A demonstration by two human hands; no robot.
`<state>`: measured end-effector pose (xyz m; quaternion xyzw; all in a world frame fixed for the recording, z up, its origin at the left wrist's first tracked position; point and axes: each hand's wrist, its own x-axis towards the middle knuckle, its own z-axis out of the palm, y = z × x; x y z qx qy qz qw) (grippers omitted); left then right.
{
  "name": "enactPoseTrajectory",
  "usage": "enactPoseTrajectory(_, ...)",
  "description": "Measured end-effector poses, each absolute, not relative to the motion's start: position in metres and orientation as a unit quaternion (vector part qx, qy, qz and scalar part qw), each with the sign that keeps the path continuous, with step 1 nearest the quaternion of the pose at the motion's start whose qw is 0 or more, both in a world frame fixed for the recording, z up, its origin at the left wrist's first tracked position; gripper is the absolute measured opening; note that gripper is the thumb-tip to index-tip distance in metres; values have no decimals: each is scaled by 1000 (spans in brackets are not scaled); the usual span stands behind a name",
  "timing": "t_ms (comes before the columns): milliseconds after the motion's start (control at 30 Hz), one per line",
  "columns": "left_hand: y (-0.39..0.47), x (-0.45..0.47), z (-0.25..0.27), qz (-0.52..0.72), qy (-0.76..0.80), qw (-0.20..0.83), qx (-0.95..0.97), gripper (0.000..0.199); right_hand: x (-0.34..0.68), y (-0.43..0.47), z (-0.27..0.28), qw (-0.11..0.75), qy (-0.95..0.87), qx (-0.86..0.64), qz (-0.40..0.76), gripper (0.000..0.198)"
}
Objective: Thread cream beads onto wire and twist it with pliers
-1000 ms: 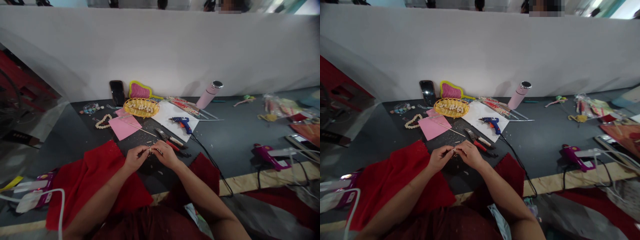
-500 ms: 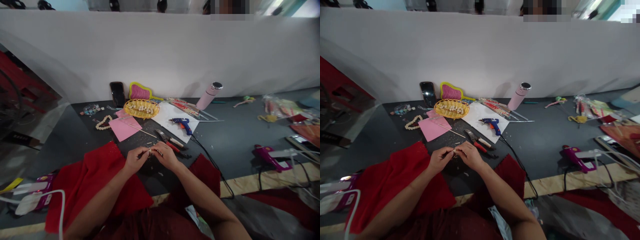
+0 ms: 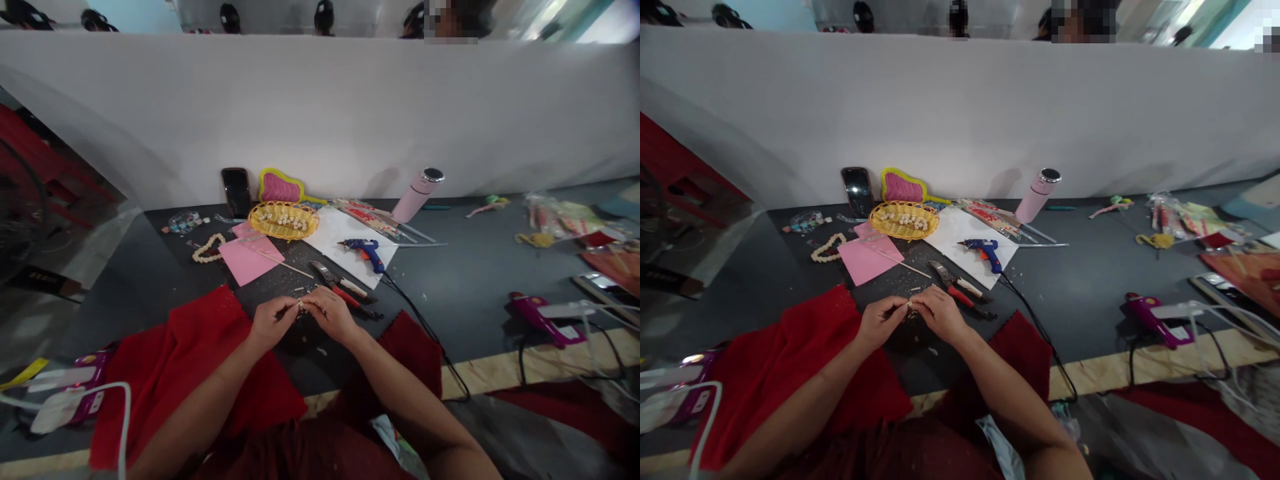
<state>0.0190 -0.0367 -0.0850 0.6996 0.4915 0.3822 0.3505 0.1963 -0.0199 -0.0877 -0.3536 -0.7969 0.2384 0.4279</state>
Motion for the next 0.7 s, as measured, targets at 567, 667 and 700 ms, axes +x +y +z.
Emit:
enactPoseTrajectory(567,-36,18,-88,383,486,336,710,18,196,-20,-89,427,-802,-352,228,15)
enactPoseTrajectory(667,-36,18,-89,382,485,337,711,17,196,-20,-89,426,-804,-351,224,14)
enactPoseTrajectory(700,-36,18,-88,381,486,337,711,17,196,-20,-89,426,-804,-350,223,14)
